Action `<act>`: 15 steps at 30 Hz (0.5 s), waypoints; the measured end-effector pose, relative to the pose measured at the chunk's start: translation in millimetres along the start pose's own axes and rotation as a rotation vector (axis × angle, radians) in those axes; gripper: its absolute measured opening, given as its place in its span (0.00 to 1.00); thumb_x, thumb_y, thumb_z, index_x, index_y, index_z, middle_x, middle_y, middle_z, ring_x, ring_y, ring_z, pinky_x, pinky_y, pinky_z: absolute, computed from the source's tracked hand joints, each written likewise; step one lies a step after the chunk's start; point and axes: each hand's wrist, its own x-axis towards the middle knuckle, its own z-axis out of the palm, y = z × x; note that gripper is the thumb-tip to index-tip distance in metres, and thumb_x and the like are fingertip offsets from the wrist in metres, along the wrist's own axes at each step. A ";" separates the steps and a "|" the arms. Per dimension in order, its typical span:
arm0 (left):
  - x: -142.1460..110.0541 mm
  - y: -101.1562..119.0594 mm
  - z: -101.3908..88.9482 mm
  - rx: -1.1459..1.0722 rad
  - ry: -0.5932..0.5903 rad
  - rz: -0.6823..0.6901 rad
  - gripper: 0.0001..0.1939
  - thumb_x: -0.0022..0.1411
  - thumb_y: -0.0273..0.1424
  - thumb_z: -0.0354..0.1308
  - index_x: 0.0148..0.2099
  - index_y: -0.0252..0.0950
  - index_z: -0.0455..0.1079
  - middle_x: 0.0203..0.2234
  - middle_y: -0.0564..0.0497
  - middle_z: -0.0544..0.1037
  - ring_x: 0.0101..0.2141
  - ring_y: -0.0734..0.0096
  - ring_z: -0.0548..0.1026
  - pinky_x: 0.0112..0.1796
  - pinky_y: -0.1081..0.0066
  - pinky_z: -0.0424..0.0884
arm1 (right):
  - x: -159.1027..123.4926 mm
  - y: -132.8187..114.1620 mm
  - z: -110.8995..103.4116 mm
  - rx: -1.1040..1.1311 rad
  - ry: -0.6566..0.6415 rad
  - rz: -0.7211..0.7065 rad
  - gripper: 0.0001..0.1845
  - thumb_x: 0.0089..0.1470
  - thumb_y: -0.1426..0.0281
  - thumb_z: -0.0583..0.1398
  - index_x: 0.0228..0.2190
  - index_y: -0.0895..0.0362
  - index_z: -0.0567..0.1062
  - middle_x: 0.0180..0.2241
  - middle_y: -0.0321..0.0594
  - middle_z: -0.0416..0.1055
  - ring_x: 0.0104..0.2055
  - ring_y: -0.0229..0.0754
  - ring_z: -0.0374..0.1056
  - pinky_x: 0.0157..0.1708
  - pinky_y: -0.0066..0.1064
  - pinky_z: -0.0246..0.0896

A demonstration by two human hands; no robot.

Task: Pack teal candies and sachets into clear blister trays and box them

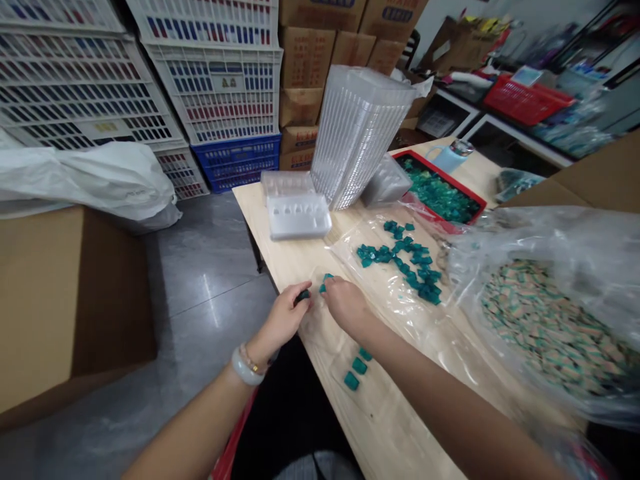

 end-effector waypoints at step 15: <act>-11.4 37.8 17.0 -0.430 -0.183 -0.173 0.15 0.50 0.30 0.53 0.42 0.32 0.70 0.39 0.46 0.74 0.38 0.69 0.71 0.41 0.69 0.67 | -50.7 -2.1 9.1 0.807 0.371 0.051 0.06 0.48 0.72 0.53 0.29 0.58 0.69 0.25 0.37 0.66 0.26 0.36 0.62 0.26 0.27 0.58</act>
